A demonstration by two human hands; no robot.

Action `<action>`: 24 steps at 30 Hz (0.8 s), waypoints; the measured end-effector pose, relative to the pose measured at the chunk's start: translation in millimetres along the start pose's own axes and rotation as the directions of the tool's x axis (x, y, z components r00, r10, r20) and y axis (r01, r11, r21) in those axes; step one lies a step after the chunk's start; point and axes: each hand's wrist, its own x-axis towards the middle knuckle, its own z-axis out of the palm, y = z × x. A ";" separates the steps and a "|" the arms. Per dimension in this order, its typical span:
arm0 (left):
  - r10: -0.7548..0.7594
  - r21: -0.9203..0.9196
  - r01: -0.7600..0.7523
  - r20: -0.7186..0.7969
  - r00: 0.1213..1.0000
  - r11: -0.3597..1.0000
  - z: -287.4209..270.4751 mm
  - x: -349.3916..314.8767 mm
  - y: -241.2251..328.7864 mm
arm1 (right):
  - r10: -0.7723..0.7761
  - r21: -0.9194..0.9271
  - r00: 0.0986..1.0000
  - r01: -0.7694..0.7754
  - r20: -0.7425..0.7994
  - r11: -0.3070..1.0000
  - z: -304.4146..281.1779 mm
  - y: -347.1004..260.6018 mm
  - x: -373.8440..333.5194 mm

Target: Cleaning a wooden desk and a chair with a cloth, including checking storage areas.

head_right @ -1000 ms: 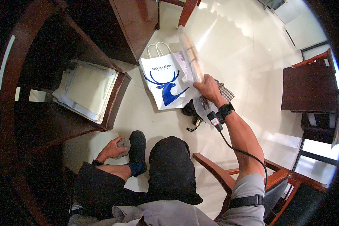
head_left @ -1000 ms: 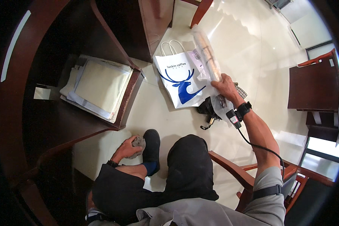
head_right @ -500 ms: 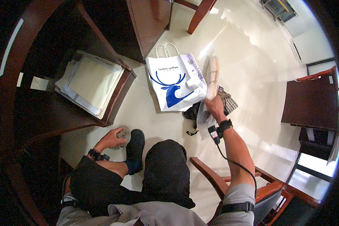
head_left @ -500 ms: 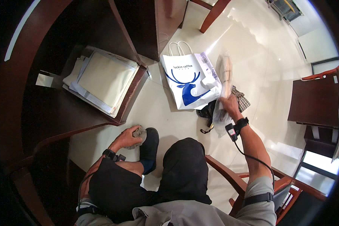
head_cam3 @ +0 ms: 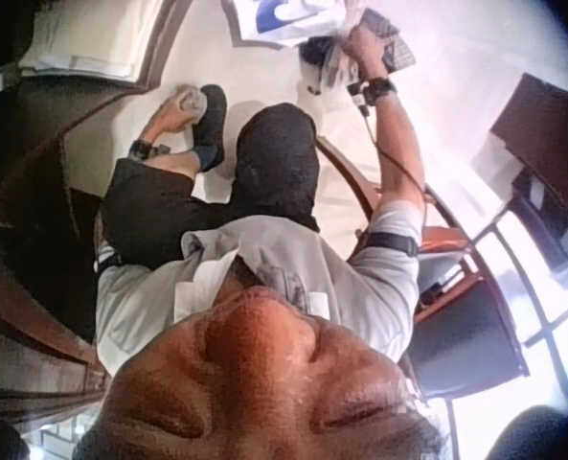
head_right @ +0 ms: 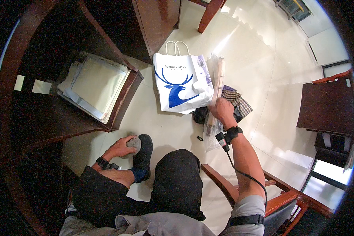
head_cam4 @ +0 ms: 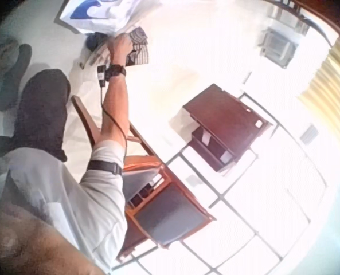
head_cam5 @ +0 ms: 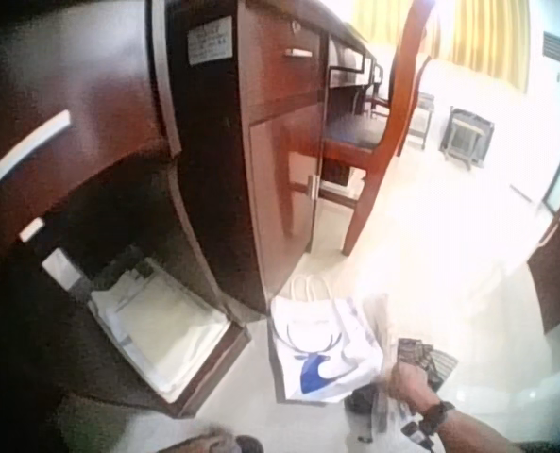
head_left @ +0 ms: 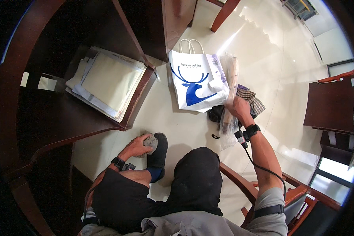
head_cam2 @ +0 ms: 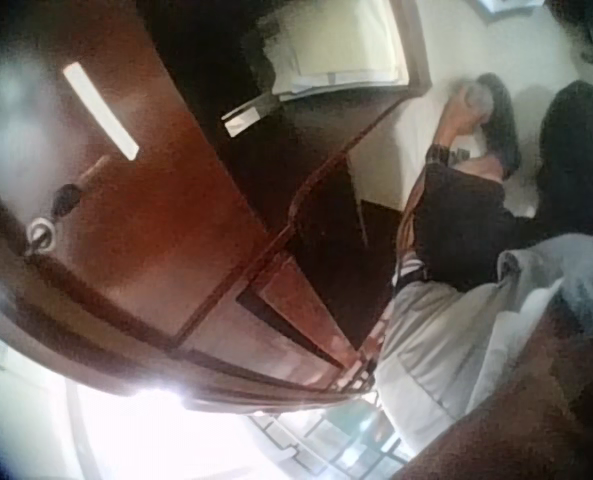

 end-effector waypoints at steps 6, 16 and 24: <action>0.067 -0.038 -0.068 -0.007 0.998 0.997 3.5 3.5 -6.4 | -0.033 0.288 0.984 0.084 -0.176 0.954 0.0 -23.4 16.7; 0.017 -0.058 -0.015 0.026 1.000 0.998 10.0 -5.1 -13.4 | 0.107 0.501 0.965 -0.217 0.239 0.838 14.5 -28.5 51.4; -0.001 -0.074 0.004 0.033 0.999 0.997 13.1 -7.0 -21.4 | 0.242 0.825 0.910 -0.409 0.336 0.390 58.4 -36.9 54.0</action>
